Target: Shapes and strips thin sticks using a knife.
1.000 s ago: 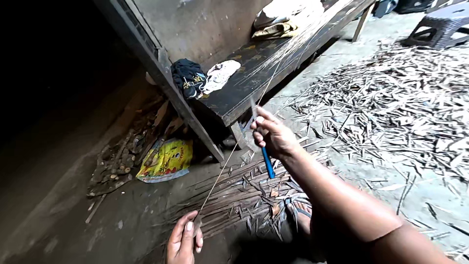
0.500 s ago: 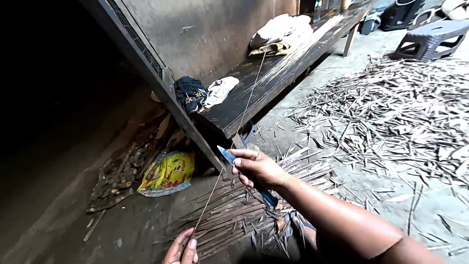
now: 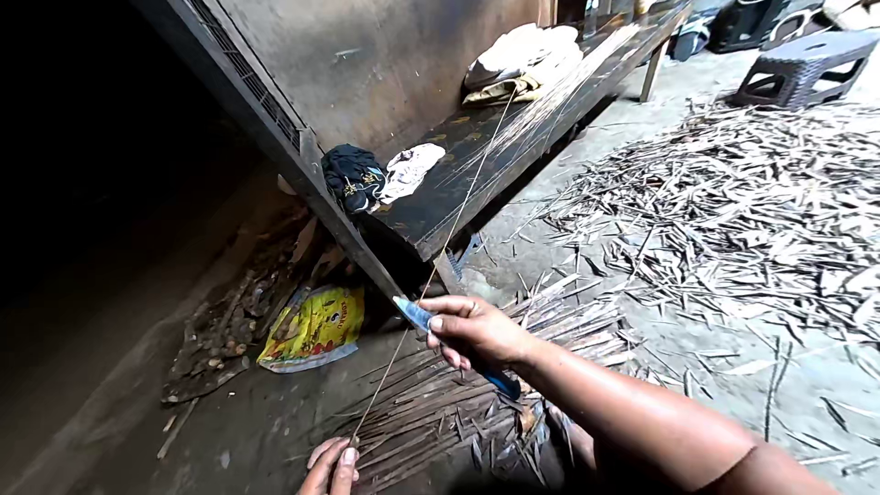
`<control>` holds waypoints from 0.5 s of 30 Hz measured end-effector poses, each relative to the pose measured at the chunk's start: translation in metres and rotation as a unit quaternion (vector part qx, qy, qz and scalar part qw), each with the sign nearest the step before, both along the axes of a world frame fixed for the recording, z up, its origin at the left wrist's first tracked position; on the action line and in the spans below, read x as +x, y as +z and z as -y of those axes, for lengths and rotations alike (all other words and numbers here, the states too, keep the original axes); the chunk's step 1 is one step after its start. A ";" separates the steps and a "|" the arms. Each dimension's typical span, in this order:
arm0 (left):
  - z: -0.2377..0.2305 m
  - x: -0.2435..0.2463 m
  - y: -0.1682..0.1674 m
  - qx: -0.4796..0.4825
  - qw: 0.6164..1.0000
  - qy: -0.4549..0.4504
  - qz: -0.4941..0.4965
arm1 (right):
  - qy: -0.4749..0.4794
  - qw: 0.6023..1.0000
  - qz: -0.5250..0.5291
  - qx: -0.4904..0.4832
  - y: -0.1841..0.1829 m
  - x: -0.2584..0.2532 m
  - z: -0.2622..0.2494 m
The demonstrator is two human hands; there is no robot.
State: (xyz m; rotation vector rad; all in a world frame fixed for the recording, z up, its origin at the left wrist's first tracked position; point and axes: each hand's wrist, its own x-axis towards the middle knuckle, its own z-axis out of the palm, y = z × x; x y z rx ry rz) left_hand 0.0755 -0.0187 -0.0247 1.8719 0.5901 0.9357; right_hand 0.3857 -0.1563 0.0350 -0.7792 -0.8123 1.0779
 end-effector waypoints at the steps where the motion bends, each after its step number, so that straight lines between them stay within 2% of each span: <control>1: -0.001 -0.002 0.000 0.014 1.000 0.011 -0.007 | -0.022 1.000 -0.004 0.004 0.004 0.008 0.001; 5: -0.010 -0.009 -0.001 0.082 0.995 0.037 -0.051 | -0.113 0.993 -0.030 0.021 0.019 0.041 0.012; 9: -0.010 -0.009 -0.002 0.155 0.982 0.044 -0.098 | -0.157 0.985 -0.062 0.023 0.024 0.051 0.018; 15: 0.009 0.003 0.007 0.191 0.969 0.053 -0.149 | -0.039 0.998 -0.040 0.012 0.000 0.017 0.002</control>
